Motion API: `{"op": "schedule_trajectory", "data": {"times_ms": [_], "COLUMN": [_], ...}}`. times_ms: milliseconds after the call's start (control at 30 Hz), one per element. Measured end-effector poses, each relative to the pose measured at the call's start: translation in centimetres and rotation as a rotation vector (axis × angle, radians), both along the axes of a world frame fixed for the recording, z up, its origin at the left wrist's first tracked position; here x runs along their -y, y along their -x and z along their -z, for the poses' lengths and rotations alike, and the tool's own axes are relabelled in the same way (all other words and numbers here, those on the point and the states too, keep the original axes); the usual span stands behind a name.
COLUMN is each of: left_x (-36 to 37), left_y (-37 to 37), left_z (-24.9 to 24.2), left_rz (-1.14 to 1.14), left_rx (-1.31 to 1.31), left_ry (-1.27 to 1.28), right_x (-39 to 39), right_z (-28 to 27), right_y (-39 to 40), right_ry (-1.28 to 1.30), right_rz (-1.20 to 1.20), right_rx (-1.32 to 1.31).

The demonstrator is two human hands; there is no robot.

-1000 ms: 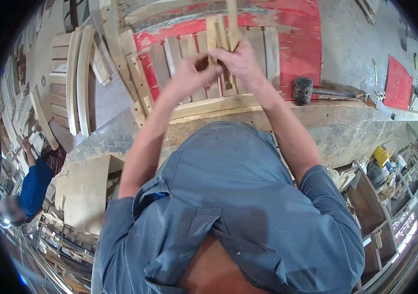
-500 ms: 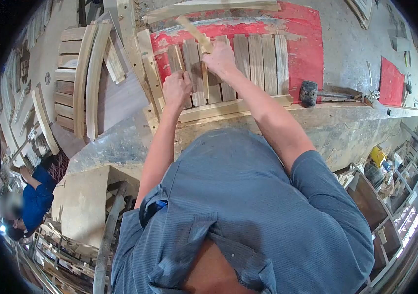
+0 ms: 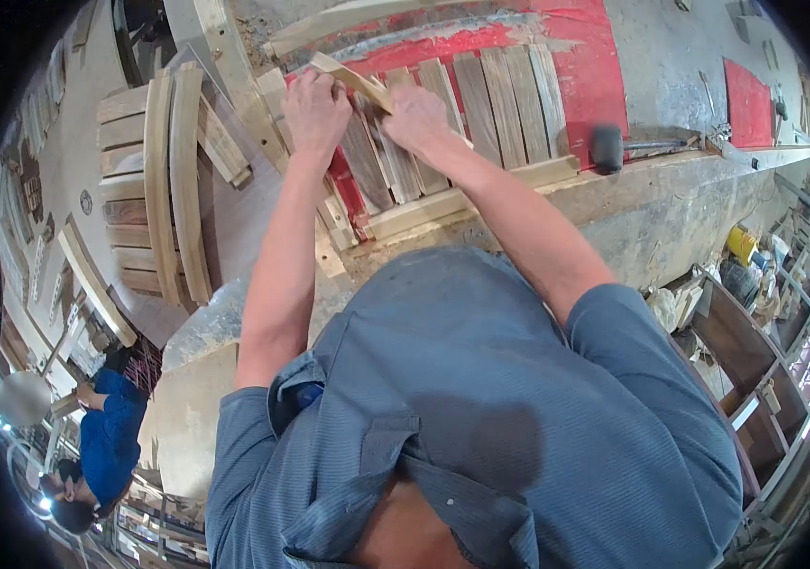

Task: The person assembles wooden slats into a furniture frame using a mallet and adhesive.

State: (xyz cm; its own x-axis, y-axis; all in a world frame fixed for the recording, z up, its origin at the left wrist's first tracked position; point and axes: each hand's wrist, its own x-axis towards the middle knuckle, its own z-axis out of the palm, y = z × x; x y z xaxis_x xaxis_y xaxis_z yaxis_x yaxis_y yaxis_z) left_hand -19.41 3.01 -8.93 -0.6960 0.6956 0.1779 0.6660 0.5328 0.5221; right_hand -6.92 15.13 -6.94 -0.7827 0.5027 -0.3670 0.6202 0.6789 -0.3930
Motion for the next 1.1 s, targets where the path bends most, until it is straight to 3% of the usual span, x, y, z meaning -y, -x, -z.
{"op": "schedule_trajectory", "data": {"times_ms": [67,133,167,333,400,467,533,600,700,800,867,933,1000,1067,1100], "left_x": [-1.4,-2.4,-2.0,-2.3,-1.8,-1.1,-1.4,-2.2,-4.3,-5.7,-5.6,-5.1,-5.4,-4.6,-4.4], "left_y": [1.4,0.8,1.2,2.0,2.1,2.7,3.3,3.1,1.0,-0.8,-0.6,-0.4,-0.9,-0.6,-0.2], "left_z": [1.6,3.2,4.9,4.5,4.0,4.5,4.3,3.6,2.7,3.8,3.5,2.7,3.6,4.5,4.1], "left_rz": [0.058,0.124,0.097,0.118,0.116,0.119,0.139,0.137,0.291,0.411,0.371,0.37,0.329,0.315,0.321], "left_rx": [0.055,0.276,0.304,0.343,0.24,0.402,0.362,0.332,0.096,-0.09,-0.016,0.12,0.068,-0.028,0.049], "left_ry": [-0.02,-0.188,-0.041,-0.239,0.052,-0.001,0.159,0.159,-0.013,-0.002,-0.082,0.046,0.119,0.125,0.109], "right_x": [-0.2,0.0,0.4,0.1,0.4,0.6,0.0,-1.6,-4.3,-5.9,-5.9,-5.3,-5.0,-4.5,-4.1], "right_z": [0.2,1.0,1.1,-0.4,-0.1,0.7,0.3,-0.8,-1.7,0.4,1.6,2.4,2.7,1.9,2.3], "right_y": [0.0,0.5,0.2,-0.5,-0.3,0.8,0.1,-1.4,-2.9,-2.7,-2.3,-2.0,-2.4,-2.4,-2.7], "right_ry": [-0.029,-0.06,-0.054,-0.008,-0.027,-0.051,-0.027,0.204,0.187,0.079,0.008,-0.072,-0.097,0.05,0.066], "right_rz": [0.003,0.102,0.116,0.04,0.009,0.065,0.085,0.141,0.329,0.232,0.164,0.117,0.08,0.07,0.064], "right_rx": [0.009,-0.097,-0.076,-0.032,0.074,-0.01,-0.003,-0.108,-0.046,-0.076,-0.159,-0.262,-0.284,-0.049,-0.07]}}
